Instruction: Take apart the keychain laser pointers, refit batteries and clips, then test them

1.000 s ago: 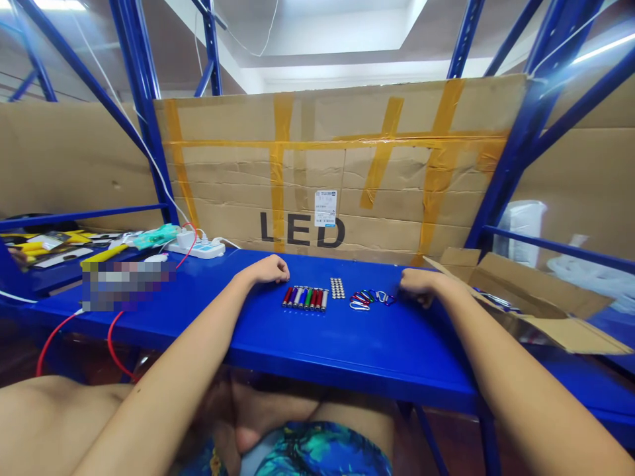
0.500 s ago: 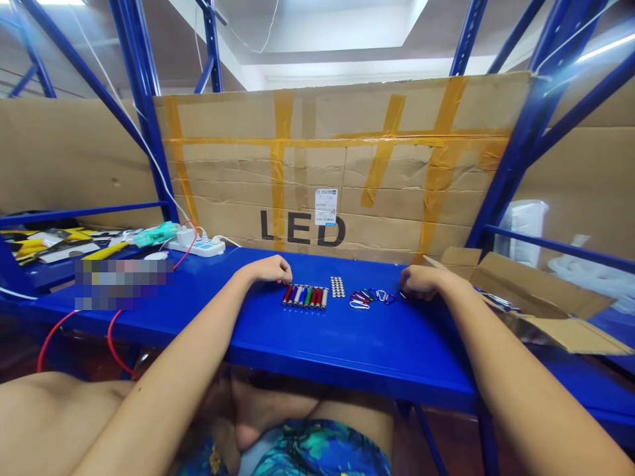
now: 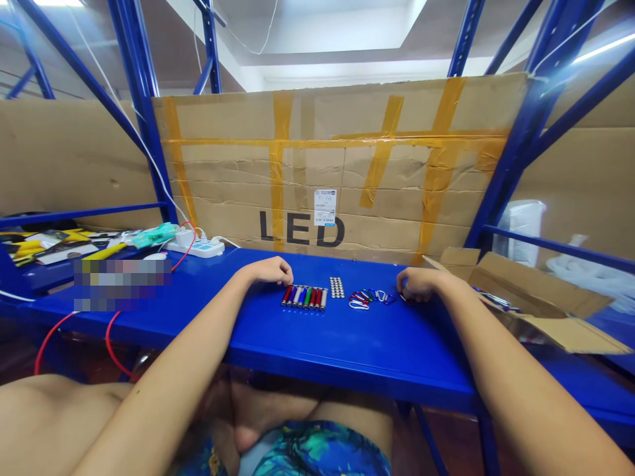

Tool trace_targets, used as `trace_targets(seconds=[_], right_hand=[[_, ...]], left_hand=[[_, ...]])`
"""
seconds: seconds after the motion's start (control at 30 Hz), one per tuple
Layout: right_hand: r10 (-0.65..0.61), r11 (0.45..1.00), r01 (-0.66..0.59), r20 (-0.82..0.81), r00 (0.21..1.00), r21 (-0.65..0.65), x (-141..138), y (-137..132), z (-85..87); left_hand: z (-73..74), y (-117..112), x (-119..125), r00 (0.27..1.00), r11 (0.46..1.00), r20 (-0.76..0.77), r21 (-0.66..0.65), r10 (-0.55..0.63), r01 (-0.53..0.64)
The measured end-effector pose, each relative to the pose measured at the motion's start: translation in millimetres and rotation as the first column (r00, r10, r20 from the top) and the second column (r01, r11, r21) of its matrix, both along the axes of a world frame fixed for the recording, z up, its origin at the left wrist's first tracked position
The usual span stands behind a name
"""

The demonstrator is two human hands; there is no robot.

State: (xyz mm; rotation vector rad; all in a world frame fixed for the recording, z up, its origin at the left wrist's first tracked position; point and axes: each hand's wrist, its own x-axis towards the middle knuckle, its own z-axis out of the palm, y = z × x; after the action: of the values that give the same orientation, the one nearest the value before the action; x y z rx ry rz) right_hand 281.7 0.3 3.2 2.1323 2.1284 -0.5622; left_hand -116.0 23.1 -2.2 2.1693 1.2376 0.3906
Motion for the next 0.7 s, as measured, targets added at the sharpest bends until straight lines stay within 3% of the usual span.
trace_targets(seconds=[0.2, 0.3, 0.37, 0.5, 0.7], right_hand=[[-0.032, 0.999, 0.033, 0.019, 0.999, -0.041, -12, -15, 9.4], [-0.043, 0.997, 0.044, 0.013, 0.999, -0.069, -17, -20, 13.1], [-0.037, 0.995, 0.037, 0.003, 0.999, -0.09, -19, -23, 14.3], [-0.028, 0.994, 0.027, -0.004, 1.0, -0.103, -22, -25, 15.0], [-0.025, 0.993, 0.028, 0.022, 0.999, -0.111, -27, -25, 16.0]], left_hand=[[3.2, -3, 2, 1.0, 1.0, -0.02, -0.007, 0.009, -0.009], [0.2, 1, -1, 0.996, 0.996, -0.018, 0.035, 0.085, -0.084], [-4.6, 6, -2, 0.979, 0.972, -0.019, 0.122, 0.203, -0.199], [-17.8, 17, -4, 0.903, 0.862, -0.082, 0.344, 0.423, -0.373], [-29.3, 21, 0, 0.881, 0.843, -0.129, 0.382, 0.454, -0.378]])
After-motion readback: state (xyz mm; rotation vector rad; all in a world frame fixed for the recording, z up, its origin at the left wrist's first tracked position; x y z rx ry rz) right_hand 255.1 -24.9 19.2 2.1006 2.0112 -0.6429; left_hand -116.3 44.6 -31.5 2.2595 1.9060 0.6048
